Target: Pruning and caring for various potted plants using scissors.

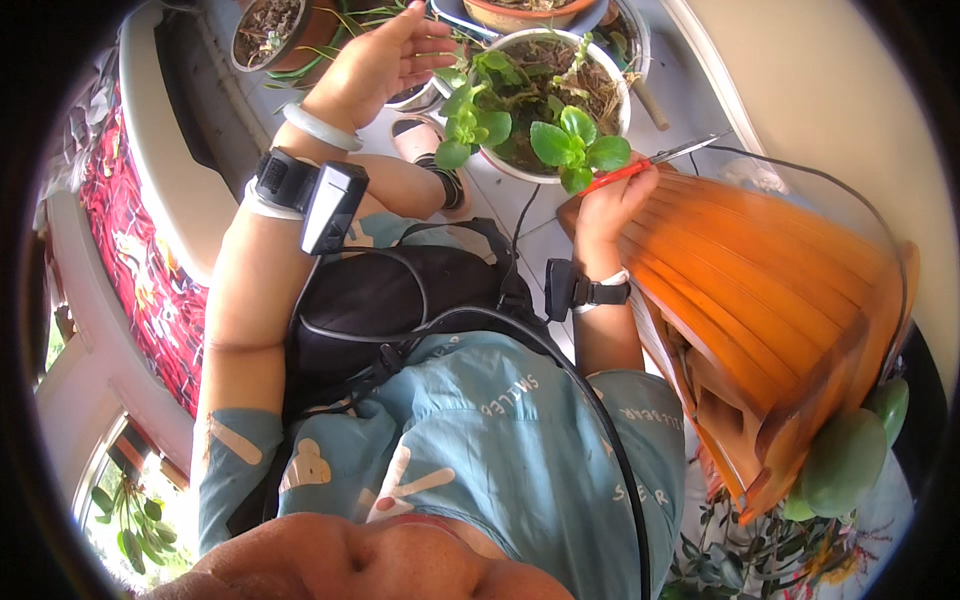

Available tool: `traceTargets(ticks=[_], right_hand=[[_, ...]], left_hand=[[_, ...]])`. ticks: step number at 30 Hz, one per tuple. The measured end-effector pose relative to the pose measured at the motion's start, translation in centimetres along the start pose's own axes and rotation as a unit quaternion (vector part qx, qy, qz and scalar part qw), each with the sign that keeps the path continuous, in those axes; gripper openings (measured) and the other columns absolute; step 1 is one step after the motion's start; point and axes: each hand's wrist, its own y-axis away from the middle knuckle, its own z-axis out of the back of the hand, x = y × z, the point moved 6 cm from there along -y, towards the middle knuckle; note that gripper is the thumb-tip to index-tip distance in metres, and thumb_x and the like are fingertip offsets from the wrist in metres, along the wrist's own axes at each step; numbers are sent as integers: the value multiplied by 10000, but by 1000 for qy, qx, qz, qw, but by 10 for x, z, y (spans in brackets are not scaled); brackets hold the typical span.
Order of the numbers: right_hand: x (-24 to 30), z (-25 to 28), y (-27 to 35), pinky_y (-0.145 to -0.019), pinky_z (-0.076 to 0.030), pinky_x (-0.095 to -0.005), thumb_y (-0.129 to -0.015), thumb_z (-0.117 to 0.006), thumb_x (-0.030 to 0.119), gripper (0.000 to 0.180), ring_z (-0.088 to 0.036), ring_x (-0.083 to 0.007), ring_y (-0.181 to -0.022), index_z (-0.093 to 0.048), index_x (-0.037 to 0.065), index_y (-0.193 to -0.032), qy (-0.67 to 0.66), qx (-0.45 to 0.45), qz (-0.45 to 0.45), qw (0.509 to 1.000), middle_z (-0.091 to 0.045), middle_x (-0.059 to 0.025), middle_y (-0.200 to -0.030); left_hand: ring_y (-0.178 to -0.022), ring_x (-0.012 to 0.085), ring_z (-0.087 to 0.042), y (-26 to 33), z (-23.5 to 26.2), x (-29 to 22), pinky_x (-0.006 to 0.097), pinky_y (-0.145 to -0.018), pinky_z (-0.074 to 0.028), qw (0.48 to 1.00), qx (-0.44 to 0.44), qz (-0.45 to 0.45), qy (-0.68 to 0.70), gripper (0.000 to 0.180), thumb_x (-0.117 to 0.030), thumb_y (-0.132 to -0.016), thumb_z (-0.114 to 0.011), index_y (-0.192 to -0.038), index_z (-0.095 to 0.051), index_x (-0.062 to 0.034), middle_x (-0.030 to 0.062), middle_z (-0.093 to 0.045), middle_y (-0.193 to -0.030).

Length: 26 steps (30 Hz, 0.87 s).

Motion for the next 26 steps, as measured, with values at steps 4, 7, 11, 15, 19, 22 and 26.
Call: traceTargets(ticks=[4, 7, 11, 15, 19, 22, 26], right_hand=[[41, 3, 9, -713, -437, -264, -941, -465, 210, 223, -505, -140, -781, -402, 19, -1036, -1, -3, -24, 1000, -506, -88, -925], [74, 15, 13, -705, -448, -306, -919, -450, 164, 227, -513, -169, -766, -392, -4, -1060, 38, -32, 182, 982, -518, -133, -941], [84, 16, 17, -695, -436, -307, -898, -488, 219, 289, -510, -178, -748, -390, -16, -1034, 2, 36, 226, 973, -521, -138, -926], [90, 5, 20, -688, -428, -295, -889, -500, 278, 353, -503, -171, -727, -392, -33, -1014, 35, 73, 264, 961, -524, -134, -877], [97, 3, 13, -667, -403, -294, -885, -498, 285, 332, -492, -171, -712, -396, -25, -946, 66, 56, 261, 961, -517, -132, -825], [104, 1, 8, -653, -375, -296, -870, -457, 222, 241, -477, -174, -696, -385, -9, -867, 81, 35, 284, 955, -498, -123, -756], [105, -3, 5, -683, -382, -327, -887, -484, 281, 296, -476, -177, -739, -374, 7, -908, 64, 67, 278, 956, -496, -135, -776]], left_hand=[[-685, 122, -578, -1, 22, -7, 224, -549, -413, 999, -8, -46, -25, 251, -275, -924, -482, -934, -601, -55, 55, -623, -813], [-634, 106, -555, 2, 21, -11, 206, -501, -375, 995, 76, -56, 29, 183, -207, -915, -503, -887, -604, -58, 30, -605, -753], [-755, 168, -602, 16, 9, -17, 266, -647, -473, 998, -6, -23, 63, 186, -208, -913, -525, -944, -613, -47, 56, -633, -850], [-858, 192, -607, 22, 6, -23, 310, -756, -500, 985, 71, -32, 154, 221, -173, -908, -527, -1004, -599, 13, 75, -633, -936], [-857, 191, -597, 7, 16, -17, 301, -793, -487, 983, 37, 4, 178, 217, -137, -909, -498, -1011, -585, 34, 81, -620, -923], [-858, 193, -592, 10, 20, -26, 296, -807, -482, 996, -62, -63, 17, 203, -125, -903, -497, -1008, -584, 25, 85, -613, -924], [-892, 202, -586, 14, 23, -31, 299, -828, -474, 995, -44, -66, 60, 205, -137, -893, -521, -1016, -586, 14, 92, -613, -951]])
